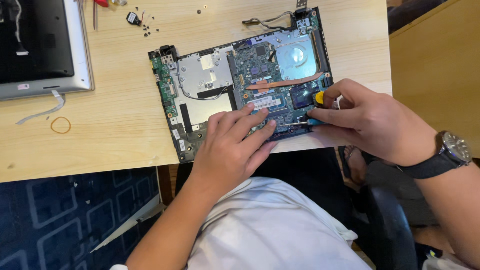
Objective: The person uses a screwdriver to remove screws from a disassembled laptop motherboard on a wooden table. They then use a toothbrush to clean the motherboard and continue removing screws from various components.
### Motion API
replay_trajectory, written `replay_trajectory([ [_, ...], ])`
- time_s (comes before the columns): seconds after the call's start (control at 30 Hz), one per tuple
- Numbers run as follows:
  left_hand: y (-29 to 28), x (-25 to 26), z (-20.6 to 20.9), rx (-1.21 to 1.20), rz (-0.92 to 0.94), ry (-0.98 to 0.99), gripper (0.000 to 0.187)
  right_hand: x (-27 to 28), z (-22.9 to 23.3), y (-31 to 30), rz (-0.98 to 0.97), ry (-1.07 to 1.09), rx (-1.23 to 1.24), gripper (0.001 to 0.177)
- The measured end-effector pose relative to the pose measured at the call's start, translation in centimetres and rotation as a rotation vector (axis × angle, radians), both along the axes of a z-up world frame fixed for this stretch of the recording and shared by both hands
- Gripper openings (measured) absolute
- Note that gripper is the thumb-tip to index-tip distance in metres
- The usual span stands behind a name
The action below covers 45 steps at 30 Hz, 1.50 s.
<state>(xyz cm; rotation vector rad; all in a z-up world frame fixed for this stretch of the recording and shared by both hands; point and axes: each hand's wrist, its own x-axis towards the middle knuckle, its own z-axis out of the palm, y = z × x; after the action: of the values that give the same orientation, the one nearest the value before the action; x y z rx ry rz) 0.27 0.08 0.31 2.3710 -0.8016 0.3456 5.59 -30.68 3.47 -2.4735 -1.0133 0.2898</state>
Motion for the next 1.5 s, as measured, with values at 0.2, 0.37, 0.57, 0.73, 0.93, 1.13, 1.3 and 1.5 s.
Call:
replay_trajectory([
  [0.2, 0.0, 0.0, 0.2, -0.01, -0.002, 0.021, 0.031, -0.6, 0.3, 0.5, -0.089, 0.022, 0.138, 0.035],
  [0.37, 0.2, 0.1, 1.8, -0.065, 0.021, 0.143, 0.053, -3.2, 2.5, 3.6, -0.102, 0.02, 0.247, 0.037],
  [0.57, 1.8, -0.5, 2.1, -0.42, -0.199, 0.293, 0.032, -8.7, 2.3, 10.2, -0.196, 0.057, 0.48, 0.026],
  [0.73, 2.6, -3.1, 3.7, -0.711, -0.244, 0.414, 0.031, -9.9, 1.1, 10.4, -0.105, 0.121, 0.554, 0.038],
  [0.93, 6.5, -1.8, 1.5, -0.688, 0.204, 0.051, 0.024, -5.6, 2.2, 3.6, -0.341, -0.155, 0.155, 0.029],
  [1.13, 10.5, -0.2, -0.1, -0.66, 0.601, 0.223, 0.029, -4.5, -0.2, 1.1, -0.362, -0.086, 0.122, 0.03],
  [1.3, 9.2, 0.1, 0.8, -0.515, 0.604, 0.298, 0.038, -3.8, -0.5, 0.7, -0.3, -0.086, 0.191, 0.027],
  [1.5, 7.6, 0.0, -0.1, -0.14, 0.61, 0.327, 0.035, -3.4, 0.1, 1.3, -0.205, -0.034, 0.304, 0.031],
])
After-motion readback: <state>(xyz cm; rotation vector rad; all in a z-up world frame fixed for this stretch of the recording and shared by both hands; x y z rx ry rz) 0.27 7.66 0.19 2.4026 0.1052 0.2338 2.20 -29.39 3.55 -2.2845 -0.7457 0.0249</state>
